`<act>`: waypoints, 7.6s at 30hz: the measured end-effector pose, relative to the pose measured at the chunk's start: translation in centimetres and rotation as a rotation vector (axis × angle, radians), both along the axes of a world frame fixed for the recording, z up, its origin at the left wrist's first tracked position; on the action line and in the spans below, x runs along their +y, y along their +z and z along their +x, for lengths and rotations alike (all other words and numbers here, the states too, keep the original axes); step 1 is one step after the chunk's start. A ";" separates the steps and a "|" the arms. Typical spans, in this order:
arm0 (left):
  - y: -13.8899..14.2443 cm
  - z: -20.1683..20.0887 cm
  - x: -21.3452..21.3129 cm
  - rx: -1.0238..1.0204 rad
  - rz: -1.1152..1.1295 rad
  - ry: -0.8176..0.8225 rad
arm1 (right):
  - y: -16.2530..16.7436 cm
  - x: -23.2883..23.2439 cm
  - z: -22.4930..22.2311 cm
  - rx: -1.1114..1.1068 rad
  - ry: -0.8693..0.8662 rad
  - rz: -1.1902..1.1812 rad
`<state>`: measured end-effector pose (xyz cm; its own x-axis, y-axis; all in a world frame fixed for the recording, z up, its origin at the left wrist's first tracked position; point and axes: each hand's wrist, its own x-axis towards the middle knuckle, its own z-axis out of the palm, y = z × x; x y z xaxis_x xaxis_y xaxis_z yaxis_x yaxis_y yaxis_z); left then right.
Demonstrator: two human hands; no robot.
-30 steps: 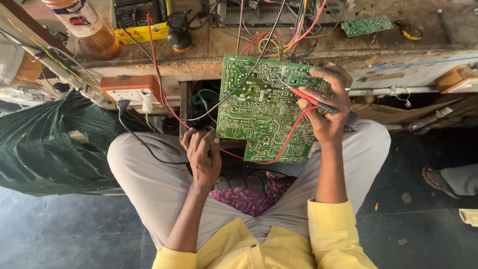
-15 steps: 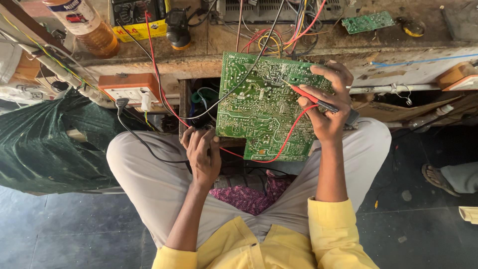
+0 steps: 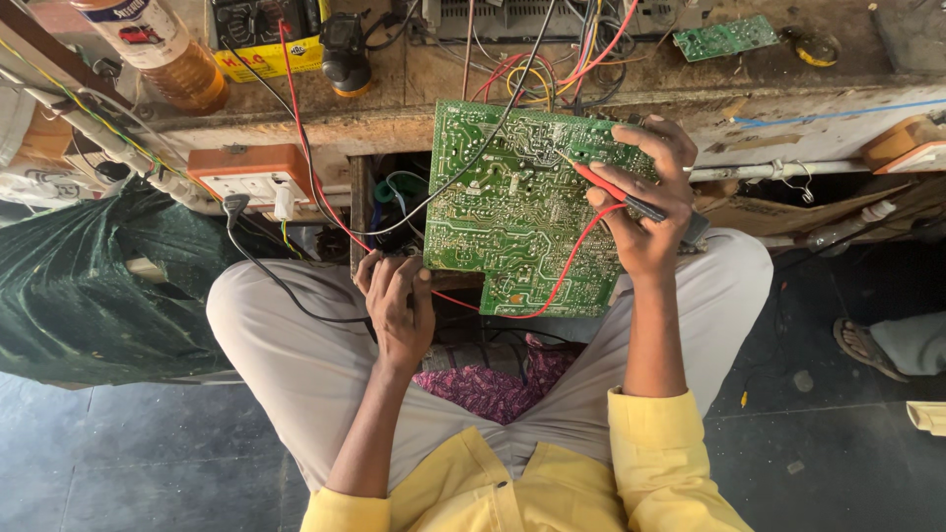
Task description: The person sits on the floor holding a large green circuit board and probes its components with multimeter test leads, repositioning the probes across different points on the board. They then set the board down and pick up another board, turning it to view its underside.
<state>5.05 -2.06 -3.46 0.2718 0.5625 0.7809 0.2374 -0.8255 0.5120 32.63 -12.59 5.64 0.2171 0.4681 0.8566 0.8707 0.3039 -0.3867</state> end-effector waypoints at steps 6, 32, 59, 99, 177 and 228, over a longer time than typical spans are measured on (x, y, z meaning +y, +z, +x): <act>0.0 0.0 0.0 0.012 -0.010 0.005 | -0.1 0.1 -0.1 -0.011 -0.014 0.005; -0.3 0.0 0.0 0.005 -0.006 0.012 | -0.4 0.2 -0.2 0.038 -0.016 0.032; 2.2 -3.7 1.7 -0.195 -0.106 0.157 | -2.0 0.3 0.6 -0.007 0.037 0.064; 3.8 -21.5 3.8 0.763 -1.011 0.560 | -0.4 -2.4 -0.3 0.200 -0.038 0.224; -6.5 -3.6 5.8 0.608 -1.366 0.137 | -10.1 3.6 -2.8 0.891 0.140 -1.669; -3.5 -4.0 -1.9 0.356 -0.394 -0.372 | -10.2 -6.9 -7.3 0.569 -0.259 -0.391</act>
<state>1.05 -3.99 -6.95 0.7077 0.6070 0.3617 0.1831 -0.6520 0.7358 25.36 -19.54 -4.53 0.7233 0.5893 0.3600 0.5285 -0.1368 -0.8379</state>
